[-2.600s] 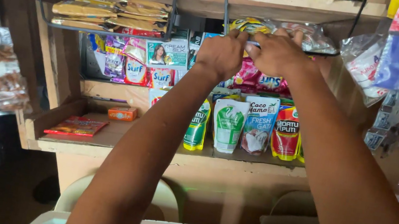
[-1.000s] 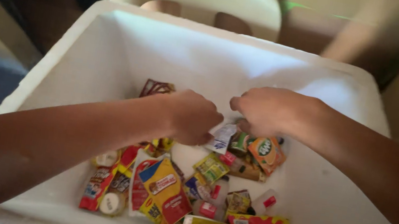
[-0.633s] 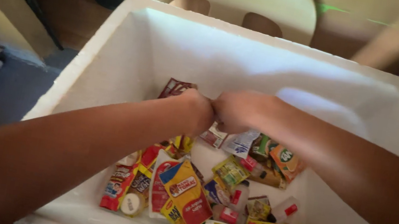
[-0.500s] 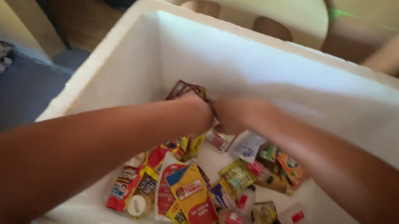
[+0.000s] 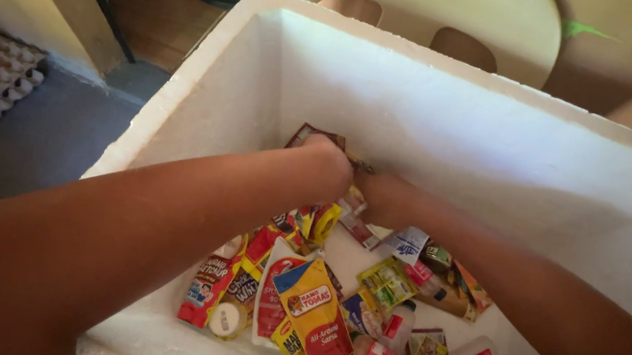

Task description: Organizing and restocking various food sachets and condiments onto shelves in a grocery store.

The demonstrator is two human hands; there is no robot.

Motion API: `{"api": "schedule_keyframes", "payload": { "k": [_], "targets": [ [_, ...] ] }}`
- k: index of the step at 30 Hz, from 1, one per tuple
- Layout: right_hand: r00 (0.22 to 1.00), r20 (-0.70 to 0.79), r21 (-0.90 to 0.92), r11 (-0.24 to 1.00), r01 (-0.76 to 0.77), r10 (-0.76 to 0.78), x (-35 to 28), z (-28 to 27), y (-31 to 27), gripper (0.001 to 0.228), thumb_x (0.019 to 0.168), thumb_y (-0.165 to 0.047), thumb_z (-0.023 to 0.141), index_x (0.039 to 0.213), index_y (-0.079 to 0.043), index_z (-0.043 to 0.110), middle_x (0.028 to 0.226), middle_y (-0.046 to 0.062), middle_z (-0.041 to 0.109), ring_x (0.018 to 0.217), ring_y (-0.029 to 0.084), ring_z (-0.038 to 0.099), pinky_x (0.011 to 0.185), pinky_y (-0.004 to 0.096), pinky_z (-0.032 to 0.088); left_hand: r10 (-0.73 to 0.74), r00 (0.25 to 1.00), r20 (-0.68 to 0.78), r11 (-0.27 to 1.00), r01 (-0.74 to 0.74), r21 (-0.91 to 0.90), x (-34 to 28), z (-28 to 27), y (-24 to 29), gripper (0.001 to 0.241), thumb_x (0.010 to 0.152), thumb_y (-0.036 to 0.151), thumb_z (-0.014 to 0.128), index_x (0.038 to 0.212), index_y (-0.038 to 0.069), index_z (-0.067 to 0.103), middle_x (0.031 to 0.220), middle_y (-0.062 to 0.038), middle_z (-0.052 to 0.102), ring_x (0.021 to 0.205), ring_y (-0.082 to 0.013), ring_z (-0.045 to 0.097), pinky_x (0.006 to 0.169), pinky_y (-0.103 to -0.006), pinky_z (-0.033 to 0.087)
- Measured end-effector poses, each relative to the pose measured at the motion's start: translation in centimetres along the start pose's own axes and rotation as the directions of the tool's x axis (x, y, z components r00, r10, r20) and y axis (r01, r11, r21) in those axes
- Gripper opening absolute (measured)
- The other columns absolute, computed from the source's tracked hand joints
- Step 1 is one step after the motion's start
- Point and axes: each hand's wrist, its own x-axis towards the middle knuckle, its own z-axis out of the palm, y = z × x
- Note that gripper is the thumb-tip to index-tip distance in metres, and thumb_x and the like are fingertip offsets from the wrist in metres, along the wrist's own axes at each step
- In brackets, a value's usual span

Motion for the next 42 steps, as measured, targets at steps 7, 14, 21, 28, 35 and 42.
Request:
{"api": "schedule_keyframes", "payload": {
  "k": [7,14,21,28,35,42],
  "targets": [
    [0.972,0.236,-0.168,0.985,0.026,0.015,-1.1,-7.6,-1.3,0.037,0.078,-0.023,0.076,0.112,-0.010,0.070,0.102,0.021,0.075,0.098,0.037,0.070,0.089,0.048,0.053,0.106,0.959,-0.265,0.970,-0.157,-0.183,-2.5,-1.7,-1.9,0.047,0.078,0.035,0.083,0.124,0.024,0.075,0.120,-0.005,0.075,0.113,-0.0277,0.070,0.094,-0.0454,0.055],
    [0.970,0.233,-0.170,0.980,0.105,-0.063,-4.4,-16.9,-0.5,0.032,0.079,-0.023,0.074,0.108,-0.009,0.069,0.097,0.016,0.075,0.087,0.032,0.071,0.079,0.046,0.055,0.220,0.823,-0.524,0.886,-0.393,-0.245,-5.3,-4.7,-3.3,0.061,0.068,0.037,0.091,0.123,0.019,0.074,0.115,-0.011,0.075,0.111,-0.0313,0.070,0.094,-0.0422,0.054],
    [0.991,0.006,-0.159,0.979,-0.129,0.132,-13.1,-22.7,-3.4,0.025,0.087,-0.024,0.068,0.108,-0.010,0.068,0.094,0.014,0.076,0.084,0.028,0.071,0.078,0.043,0.055,0.045,0.578,-0.815,0.507,-0.716,-0.480,-11.2,-9.4,-1.1,0.041,0.087,0.029,0.075,0.120,0.007,0.066,0.096,-0.009,0.076,0.089,-0.0216,0.072,0.083,-0.0382,0.056],
    [0.822,-0.568,0.434,0.861,0.265,0.034,-18.1,-20.9,-3.4,0.040,0.092,-0.014,0.070,0.127,-0.005,0.052,0.102,0.011,0.072,0.094,0.018,0.068,0.077,0.034,0.058,-0.374,0.295,-0.879,0.183,-0.906,-0.382,-15.1,-12.2,-0.8,0.025,0.103,0.020,0.064,0.111,-0.003,0.064,0.089,-0.012,0.074,0.078,-0.0145,0.071,0.068,-0.0309,0.058],
    [0.467,-0.866,0.444,0.705,0.553,0.179,-18.4,-20.1,-2.3,0.036,0.099,-0.008,0.064,0.131,-0.001,0.050,0.106,0.011,0.071,0.094,0.018,0.072,0.081,0.033,0.062,-0.545,0.189,-0.817,-0.051,-0.980,-0.193,-19.9,-13.4,-1.6,0.025,0.104,0.019,0.059,0.113,-0.004,0.056,0.104,-0.011,0.072,0.088,-0.0188,0.076,0.078,-0.0318,0.066],
    [0.437,-0.880,0.444,0.646,0.621,0.185,-19.4,-19.4,-5.6,0.055,0.094,-0.003,0.065,0.141,-0.006,0.038,0.131,0.013,0.058,0.113,0.016,0.064,0.088,0.033,0.061,-0.457,0.183,-0.871,-0.099,-0.983,-0.155,-19.9,-12.9,0.2,0.023,0.104,0.016,0.059,0.117,-0.003,0.056,0.108,-0.013,0.072,0.092,-0.0180,0.075,0.081,-0.0306,0.065]
  ]
}}
